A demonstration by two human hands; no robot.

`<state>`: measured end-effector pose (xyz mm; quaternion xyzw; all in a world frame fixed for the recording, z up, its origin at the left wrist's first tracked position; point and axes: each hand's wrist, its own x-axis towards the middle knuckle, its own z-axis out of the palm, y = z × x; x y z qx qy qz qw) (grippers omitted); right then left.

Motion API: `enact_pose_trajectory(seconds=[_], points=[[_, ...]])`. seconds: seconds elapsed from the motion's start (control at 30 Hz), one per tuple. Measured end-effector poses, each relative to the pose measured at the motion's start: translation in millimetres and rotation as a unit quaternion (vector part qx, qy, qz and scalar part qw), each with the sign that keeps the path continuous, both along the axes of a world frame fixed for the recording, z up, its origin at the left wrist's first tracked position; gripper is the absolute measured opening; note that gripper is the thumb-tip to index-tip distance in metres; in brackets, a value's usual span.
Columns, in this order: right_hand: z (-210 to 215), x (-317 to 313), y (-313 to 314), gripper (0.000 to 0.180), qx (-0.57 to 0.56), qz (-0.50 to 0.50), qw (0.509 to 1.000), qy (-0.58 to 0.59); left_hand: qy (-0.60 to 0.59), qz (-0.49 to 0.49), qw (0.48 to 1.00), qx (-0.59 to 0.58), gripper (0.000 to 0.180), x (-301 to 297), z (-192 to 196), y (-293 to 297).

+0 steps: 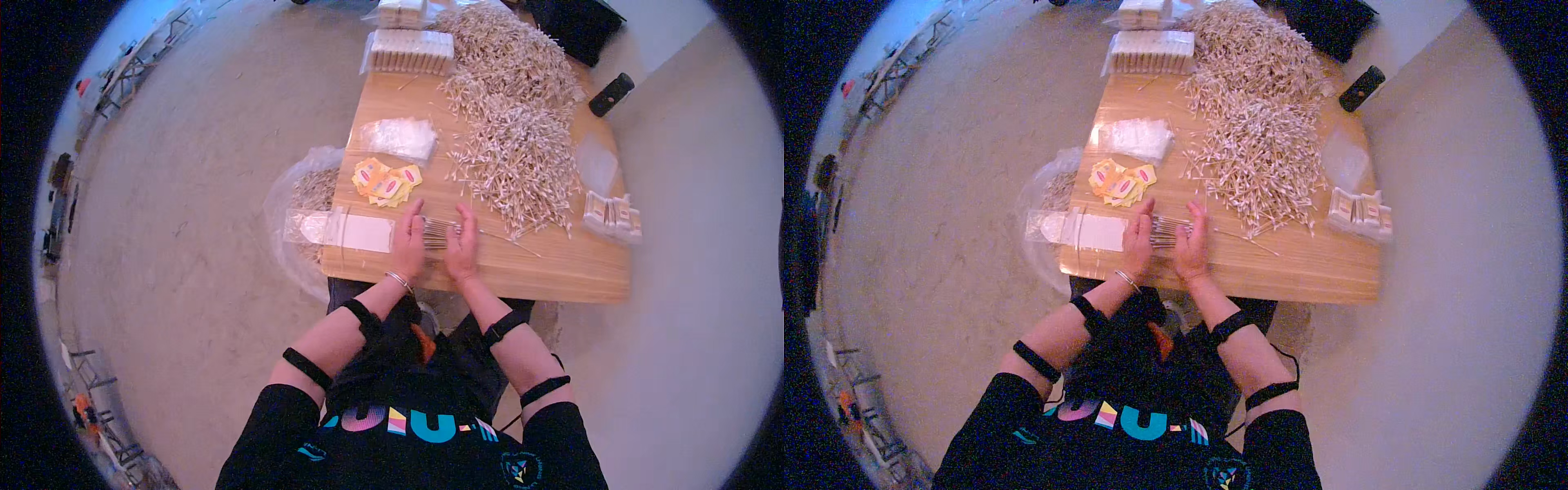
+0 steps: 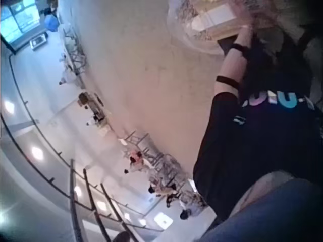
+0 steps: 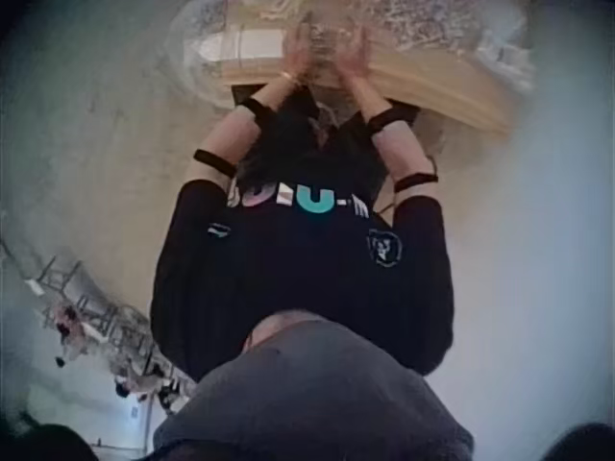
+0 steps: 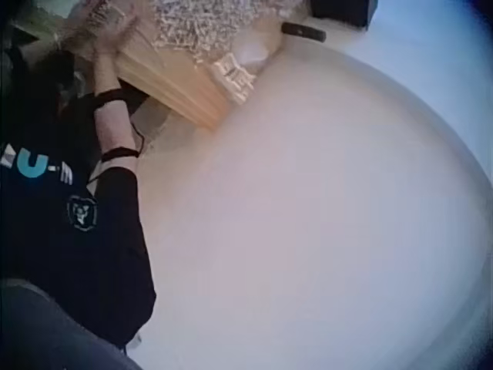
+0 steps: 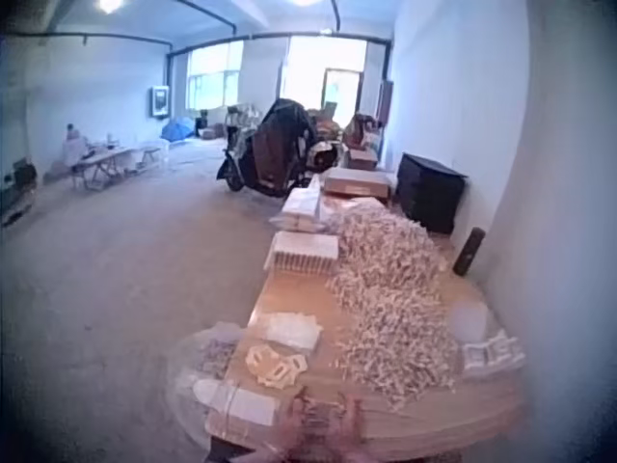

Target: The recorder is counting out small white sticks or dowels and packing them into small plastic bags.

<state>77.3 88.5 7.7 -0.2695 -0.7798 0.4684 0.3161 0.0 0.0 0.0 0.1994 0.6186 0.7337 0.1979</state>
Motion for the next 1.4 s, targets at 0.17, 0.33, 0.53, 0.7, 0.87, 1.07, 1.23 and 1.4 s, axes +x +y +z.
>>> enact_pose_trajectory(seconds=[0.17,0.33,0.53,0.7,0.87,1.07,1.23,1.4], points=[[10.5,-12.6,-2.0,0.046,-0.022,-0.015,0.998,0.052,-0.033,0.071,0.995,0.053,0.046,-8.0,3.2,5.4],[6.0,-11.6,2.4,0.044,-0.067,0.055,0.996,-0.007,-0.018,0.023,0.999,0.024,0.05,-4.8,8.1,6.2],[-3.6,-11.7,0.8,0.042,-0.066,0.007,0.997,0.033,-0.03,0.001,0.999,0.028,0.049,-6.1,7.5,-0.2],[-3.4,-16.3,2.5,0.04,-0.114,0.019,0.993,0.018,-0.032,0.009,0.999,0.015,0.049,-3.9,9.9,-0.9],[1.0,-19.5,-4.3,0.038,-0.152,0.081,0.985,0.032,-0.015,0.05,0.998,0.035,0.049,-7.7,1.9,0.9],[2.6,-13.8,-1.7,0.039,-0.107,0.012,0.993,0.039,-0.034,0.017,0.999,0.013,0.049,-6.4,6.7,0.5],[-4.0,-15.5,0.6,0.038,-0.111,0.003,0.993,0.048,-0.026,0.024,0.999,0.017,0.049,-5.2,5.6,-2.4],[-8.1,-19.6,1.7,0.035,-0.023,0.072,0.997,-0.03,0.018,0.051,0.999,0.001,0.051,-4.7,13.0,2.8]])
